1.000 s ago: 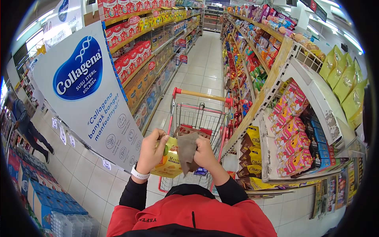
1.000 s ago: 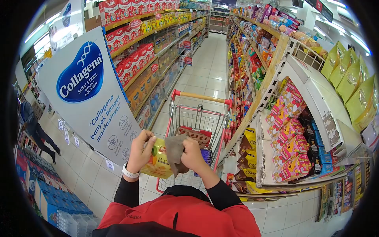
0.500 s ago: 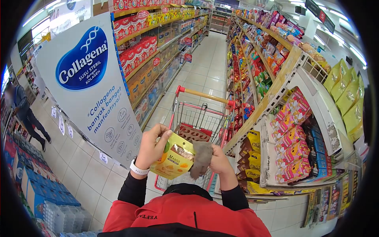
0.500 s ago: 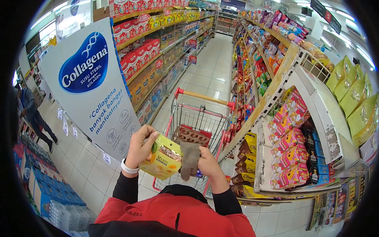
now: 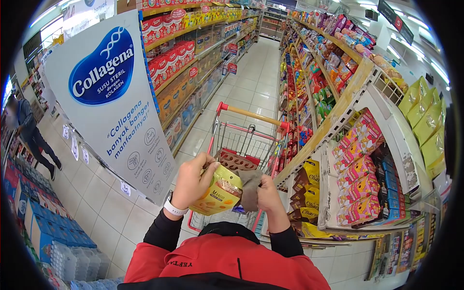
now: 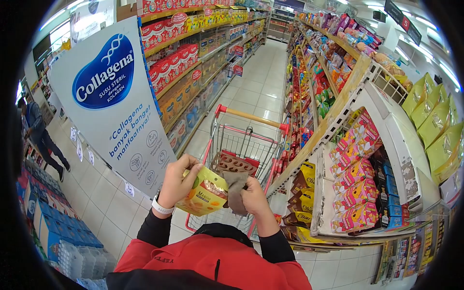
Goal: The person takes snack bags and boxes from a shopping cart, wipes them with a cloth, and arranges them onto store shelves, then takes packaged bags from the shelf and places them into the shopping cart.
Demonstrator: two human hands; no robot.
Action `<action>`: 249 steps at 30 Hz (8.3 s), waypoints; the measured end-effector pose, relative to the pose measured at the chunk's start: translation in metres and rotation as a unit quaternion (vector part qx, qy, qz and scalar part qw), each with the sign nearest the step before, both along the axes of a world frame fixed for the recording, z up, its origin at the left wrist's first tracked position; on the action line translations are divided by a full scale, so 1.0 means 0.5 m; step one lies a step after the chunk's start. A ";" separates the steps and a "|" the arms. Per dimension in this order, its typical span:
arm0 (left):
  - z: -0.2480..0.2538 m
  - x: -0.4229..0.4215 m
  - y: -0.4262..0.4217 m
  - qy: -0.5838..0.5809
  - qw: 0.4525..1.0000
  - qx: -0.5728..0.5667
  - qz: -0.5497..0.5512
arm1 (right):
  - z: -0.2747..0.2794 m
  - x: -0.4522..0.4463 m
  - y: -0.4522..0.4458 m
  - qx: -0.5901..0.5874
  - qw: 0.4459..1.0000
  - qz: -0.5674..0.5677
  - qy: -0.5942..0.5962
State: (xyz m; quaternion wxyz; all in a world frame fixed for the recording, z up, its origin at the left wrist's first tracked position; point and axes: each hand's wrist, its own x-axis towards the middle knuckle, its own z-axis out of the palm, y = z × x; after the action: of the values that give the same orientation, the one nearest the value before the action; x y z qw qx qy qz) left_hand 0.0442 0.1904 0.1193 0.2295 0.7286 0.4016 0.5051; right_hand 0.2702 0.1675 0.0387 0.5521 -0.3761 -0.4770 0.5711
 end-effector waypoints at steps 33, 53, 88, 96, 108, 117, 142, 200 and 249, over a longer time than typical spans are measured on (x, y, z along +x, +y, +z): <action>-0.021 0.004 -0.013 -0.015 1.000 -0.026 0.007 | -0.009 -0.025 -0.002 -0.102 0.967 -0.048 0.227; -0.026 0.013 -0.023 -0.002 0.999 -0.031 0.012 | -0.013 0.010 -0.024 -0.061 0.997 0.015 0.048; -0.026 -0.079 0.045 -0.165 0.977 -0.062 0.120 | -0.015 0.040 -0.059 -0.018 0.997 -0.053 -0.062; -0.031 -0.068 0.035 -0.162 0.968 -0.129 -0.144 | 0.082 0.054 -0.042 0.029 0.986 0.024 0.163; -0.064 0.083 0.021 -0.227 0.968 0.049 -0.094 | -0.061 -0.073 -0.066 0.110 0.969 0.146 -0.168; -0.032 0.051 0.022 -0.299 0.923 0.003 -0.241 | -0.015 -0.048 -0.016 0.306 0.916 0.086 -0.246; -0.071 0.049 -0.085 0.005 0.998 0.061 0.026 | 0.077 -0.026 0.020 0.252 0.867 -0.338 -0.264; -0.087 0.110 -0.049 -0.509 0.830 -0.188 -0.130 | -0.072 -0.070 0.082 0.146 0.909 -0.337 -0.198; -0.252 0.013 0.017 -0.620 0.588 -0.400 -0.333 | -0.006 0.020 -0.026 -0.028 0.988 -0.048 0.142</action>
State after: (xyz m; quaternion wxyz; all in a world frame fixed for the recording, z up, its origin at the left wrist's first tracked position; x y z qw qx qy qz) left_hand 0.0508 0.1989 -0.0065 0.8429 0.1570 0.0533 0.5118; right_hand 0.2803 0.1548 0.0359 0.6305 -0.3292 -0.3584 0.6047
